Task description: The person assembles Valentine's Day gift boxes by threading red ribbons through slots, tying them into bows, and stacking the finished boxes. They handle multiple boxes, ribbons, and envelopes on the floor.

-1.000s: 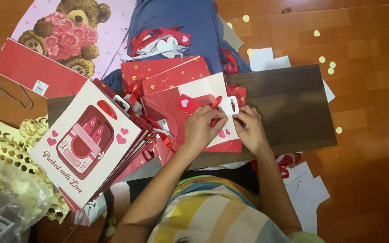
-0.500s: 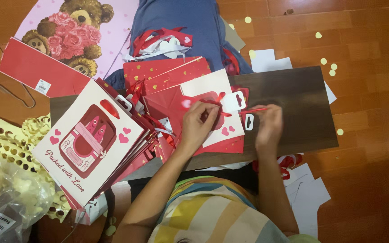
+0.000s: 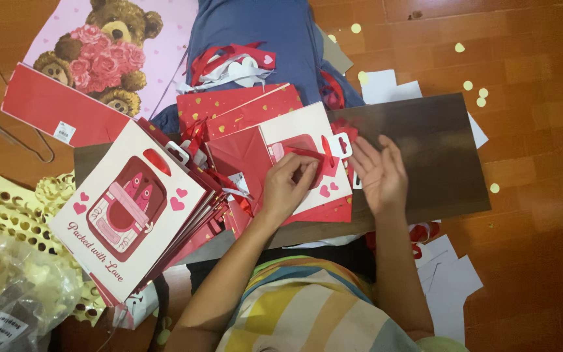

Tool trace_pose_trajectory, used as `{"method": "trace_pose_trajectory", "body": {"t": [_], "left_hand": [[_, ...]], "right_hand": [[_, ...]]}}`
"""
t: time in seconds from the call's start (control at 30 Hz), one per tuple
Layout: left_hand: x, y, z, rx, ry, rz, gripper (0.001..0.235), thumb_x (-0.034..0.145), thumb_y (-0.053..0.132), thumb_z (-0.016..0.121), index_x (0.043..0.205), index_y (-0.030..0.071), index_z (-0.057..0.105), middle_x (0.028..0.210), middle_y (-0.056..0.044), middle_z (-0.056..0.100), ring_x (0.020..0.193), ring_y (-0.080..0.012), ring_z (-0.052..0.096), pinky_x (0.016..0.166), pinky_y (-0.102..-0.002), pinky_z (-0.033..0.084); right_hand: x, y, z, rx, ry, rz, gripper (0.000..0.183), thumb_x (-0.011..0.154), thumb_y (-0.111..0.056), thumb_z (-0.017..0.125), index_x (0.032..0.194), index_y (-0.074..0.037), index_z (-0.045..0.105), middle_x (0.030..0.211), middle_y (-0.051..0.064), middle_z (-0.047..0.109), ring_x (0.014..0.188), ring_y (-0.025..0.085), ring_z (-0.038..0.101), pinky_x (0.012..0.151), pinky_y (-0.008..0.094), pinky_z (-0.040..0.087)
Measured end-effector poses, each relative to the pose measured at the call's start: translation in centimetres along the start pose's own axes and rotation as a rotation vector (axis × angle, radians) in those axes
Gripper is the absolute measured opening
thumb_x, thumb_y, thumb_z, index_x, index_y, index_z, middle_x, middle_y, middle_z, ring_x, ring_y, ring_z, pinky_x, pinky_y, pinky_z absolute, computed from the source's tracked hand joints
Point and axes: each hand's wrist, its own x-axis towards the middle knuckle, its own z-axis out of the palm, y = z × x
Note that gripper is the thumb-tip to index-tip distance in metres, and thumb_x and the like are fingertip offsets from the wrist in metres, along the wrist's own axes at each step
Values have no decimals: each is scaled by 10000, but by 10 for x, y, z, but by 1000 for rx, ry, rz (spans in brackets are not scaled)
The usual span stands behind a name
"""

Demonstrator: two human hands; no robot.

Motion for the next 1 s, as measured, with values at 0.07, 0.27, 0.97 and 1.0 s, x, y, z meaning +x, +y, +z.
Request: {"method": "trace_pose_trajectory", "body": {"t": [0.07, 0.27, 0.97, 1.0], "left_hand": [[0, 1, 0, 20, -11, 7, 104, 954, 137, 721, 1006, 51, 745, 805, -61, 639, 669, -154, 615, 583, -304, 477], [-2, 6, 2, 170, -2, 276, 101, 912, 135, 768, 990, 82, 733, 862, -52, 654, 791, -223, 616, 671, -345, 500], [-11, -4, 11, 178, -50, 52, 727, 865, 194, 735, 1512, 61, 434, 1094, -137, 656, 941, -298, 689, 770, -400, 560], [-12, -2, 11, 195, -28, 126, 739, 855, 179, 737, 1513, 54, 425, 1181, -177, 655, 1000, -329, 690, 794, -409, 564]], "right_hand": [[-4, 0, 11, -107, -46, -16, 404, 1105, -224, 340, 1459, -31, 363, 1448, 345, 514, 1388, 428, 531, 1125, 513, 426], [-20, 0, 26, -390, -180, -139, 430, 1129, -185, 387, 1519, -8, 347, 1482, 307, 532, 1363, 348, 564, 1179, 455, 446], [-45, -5, 86, -1000, -499, -259, 651, 1050, -180, 500, 1628, -84, 217, 1715, 170, 206, 1508, 322, 391, 1190, 430, 402], [-40, -4, 88, -1016, -529, -341, 647, 1061, -177, 500, 1637, -78, 224, 1736, 176, 159, 1530, 331, 358, 1235, 444, 354]]}}
